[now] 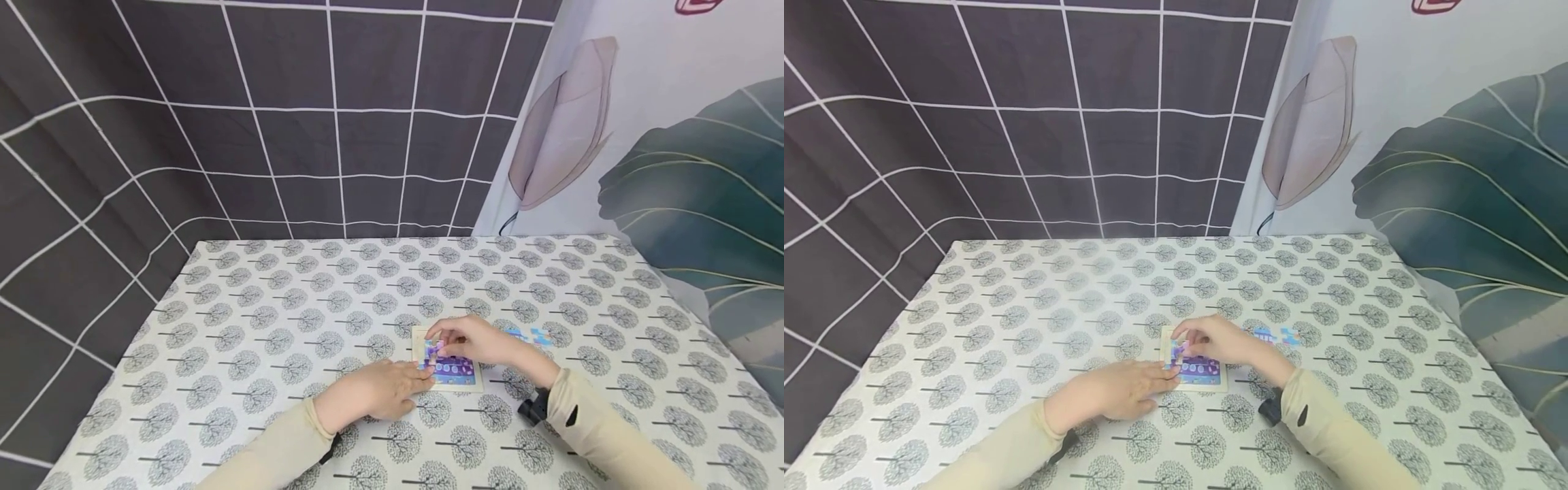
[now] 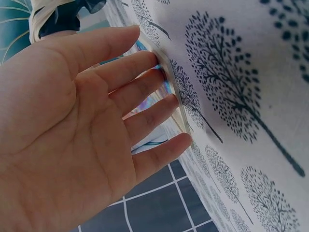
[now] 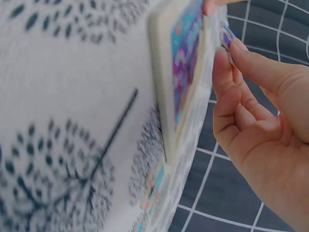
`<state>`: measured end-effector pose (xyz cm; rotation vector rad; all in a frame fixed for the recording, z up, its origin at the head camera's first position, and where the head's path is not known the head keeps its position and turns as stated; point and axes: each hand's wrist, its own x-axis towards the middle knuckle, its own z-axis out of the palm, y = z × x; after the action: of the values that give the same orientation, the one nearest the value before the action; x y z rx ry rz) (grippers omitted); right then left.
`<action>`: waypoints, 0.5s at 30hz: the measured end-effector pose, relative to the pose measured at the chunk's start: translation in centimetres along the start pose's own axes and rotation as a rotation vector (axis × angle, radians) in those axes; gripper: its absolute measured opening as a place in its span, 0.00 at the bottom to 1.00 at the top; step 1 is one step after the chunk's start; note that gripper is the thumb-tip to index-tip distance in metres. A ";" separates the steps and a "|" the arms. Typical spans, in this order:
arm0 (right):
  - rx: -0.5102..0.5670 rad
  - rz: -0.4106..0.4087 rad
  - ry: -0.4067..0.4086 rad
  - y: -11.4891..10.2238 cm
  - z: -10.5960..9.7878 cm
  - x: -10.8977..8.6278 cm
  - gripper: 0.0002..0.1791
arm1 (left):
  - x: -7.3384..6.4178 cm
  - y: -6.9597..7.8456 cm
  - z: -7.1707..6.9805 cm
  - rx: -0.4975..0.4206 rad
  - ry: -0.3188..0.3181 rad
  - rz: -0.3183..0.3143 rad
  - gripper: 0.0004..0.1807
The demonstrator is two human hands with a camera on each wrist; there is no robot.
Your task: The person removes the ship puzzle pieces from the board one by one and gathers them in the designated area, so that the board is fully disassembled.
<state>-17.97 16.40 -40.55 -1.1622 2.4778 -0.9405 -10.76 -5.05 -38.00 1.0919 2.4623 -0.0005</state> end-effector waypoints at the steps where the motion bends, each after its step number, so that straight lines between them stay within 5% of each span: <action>1: -0.002 -0.002 0.007 -0.1 -0.2 -0.1 0.16 | 0.0 0.0 0.0 0.004 -0.004 0.000 0.28; 15: -0.033 0.050 0.087 -0.7 -2.0 -2.6 0.18 | 0.3 -0.4 0.0 0.009 -0.002 0.020 0.28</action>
<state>-16.75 18.94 -38.66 -1.0862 2.5871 -0.9595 -11.22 -5.11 -38.23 1.1197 2.4521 -0.0058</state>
